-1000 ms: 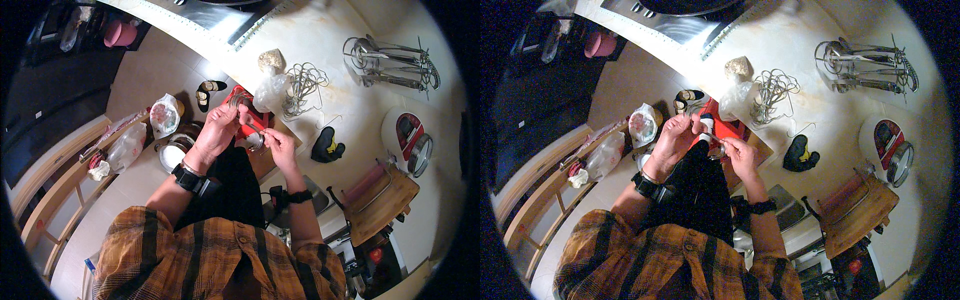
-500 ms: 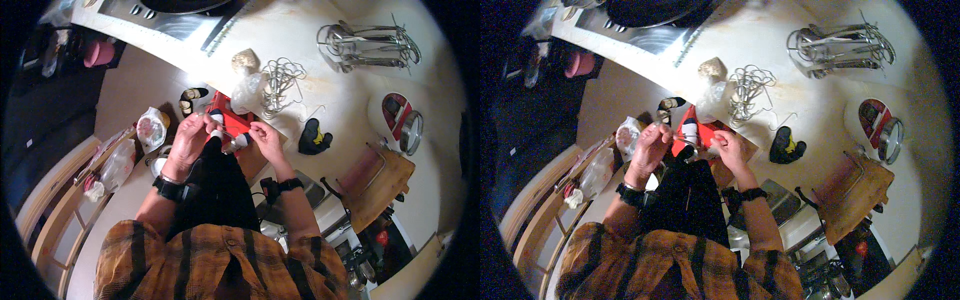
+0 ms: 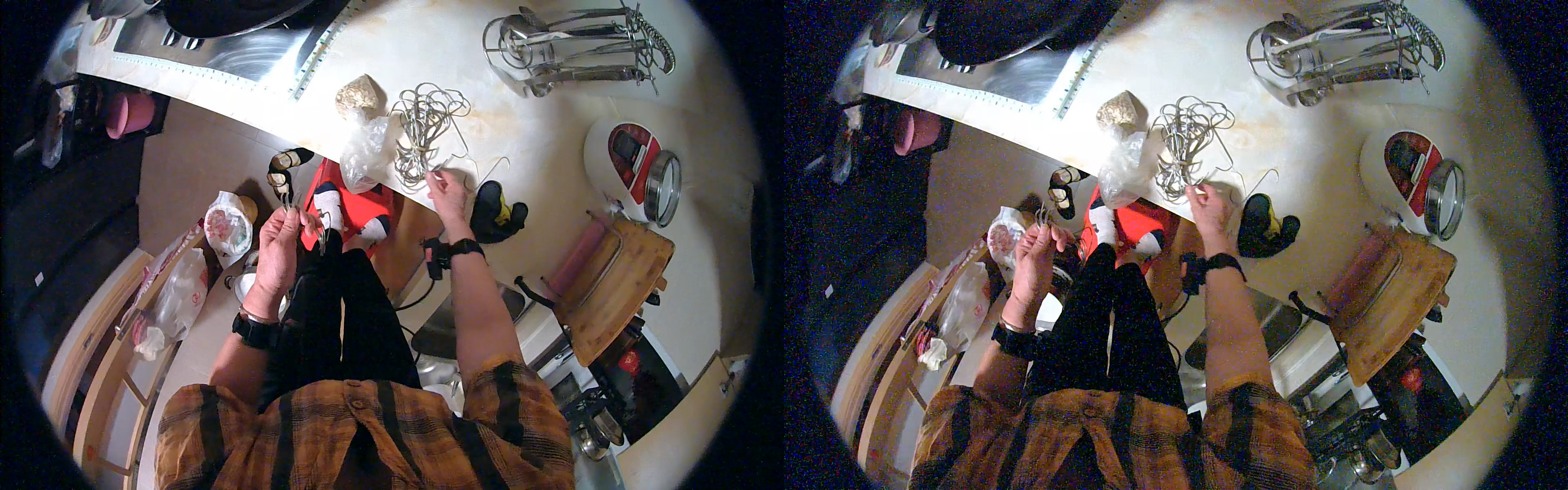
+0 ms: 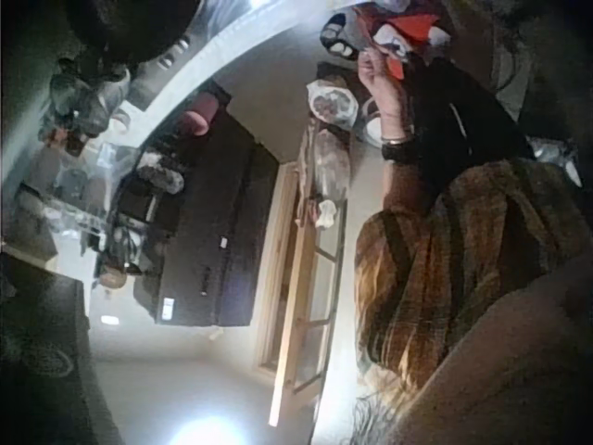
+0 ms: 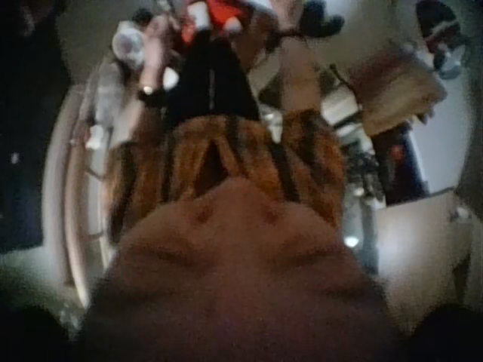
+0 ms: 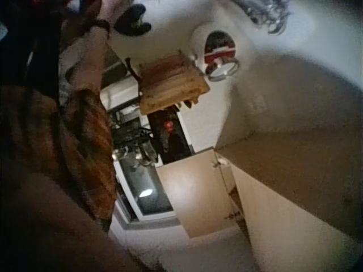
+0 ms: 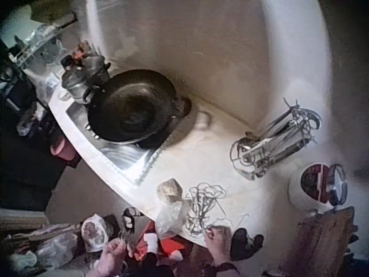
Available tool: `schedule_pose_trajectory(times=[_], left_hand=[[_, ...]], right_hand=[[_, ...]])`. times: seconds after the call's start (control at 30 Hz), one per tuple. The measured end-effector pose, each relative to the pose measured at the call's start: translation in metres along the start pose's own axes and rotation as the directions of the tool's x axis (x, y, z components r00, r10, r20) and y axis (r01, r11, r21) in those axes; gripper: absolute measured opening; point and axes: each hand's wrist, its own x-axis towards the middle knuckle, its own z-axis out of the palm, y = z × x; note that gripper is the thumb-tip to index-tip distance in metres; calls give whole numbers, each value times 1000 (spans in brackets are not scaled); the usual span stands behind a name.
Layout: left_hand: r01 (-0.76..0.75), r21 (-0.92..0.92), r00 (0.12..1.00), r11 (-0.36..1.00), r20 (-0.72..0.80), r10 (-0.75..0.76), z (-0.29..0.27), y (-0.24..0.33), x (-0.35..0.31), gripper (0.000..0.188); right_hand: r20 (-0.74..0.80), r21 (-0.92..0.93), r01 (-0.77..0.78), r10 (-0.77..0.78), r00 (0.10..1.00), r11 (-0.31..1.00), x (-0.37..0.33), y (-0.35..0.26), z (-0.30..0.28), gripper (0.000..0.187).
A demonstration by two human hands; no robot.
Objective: The person assembles small metal hooks by threading wire through the prongs of a whisk-like tool. They repeatedly pick up individual hooks from the countertop, thread them onto the tool, and set the tool down to continue the process.
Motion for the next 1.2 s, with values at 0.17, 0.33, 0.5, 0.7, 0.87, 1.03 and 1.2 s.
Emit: schedule_pose_trajectory(times=[0.17, 0.33, 0.5, 0.7, 0.87, 1.03, 1.2], left_hand=[[53, -27, 998, 998, 37, -52, 1, -10, 4, 26], [71, -26, 997, 997, 38, -70, 6, -15, 7, 27], [96, -53, 995, 994, 37, -94, 10, -18, 10, 25], [128, -68, 991, 989, 44, -125, 10, -21, 11, 24], [134, -26, 990, 991, 47, -133, 11, -26, 13, 27], [158, -88, 987, 983, 2, -159, 8, -30, 14, 25], [174, -90, 985, 981, -5, -175, 8, -30, 15, 26]], right_hand=[[8, 526, -192, 221, 975, 829, 3, -25, 28, 19], [139, 521, -107, 39, 989, 847, 11, -28, 26, 17], [-261, -57, -5, -10, 965, 998, 5, -15, 8, 20], [-431, -248, -63, -52, 901, 967, 57, -40, -29, 24], [-408, -414, -47, -140, 902, 909, 93, -64, -26, 22], [-239, -668, 22, -242, 941, 744, 101, -59, -34, 20], [-263, -610, 64, -278, 924, 790, 92, -54, -45, 14]])
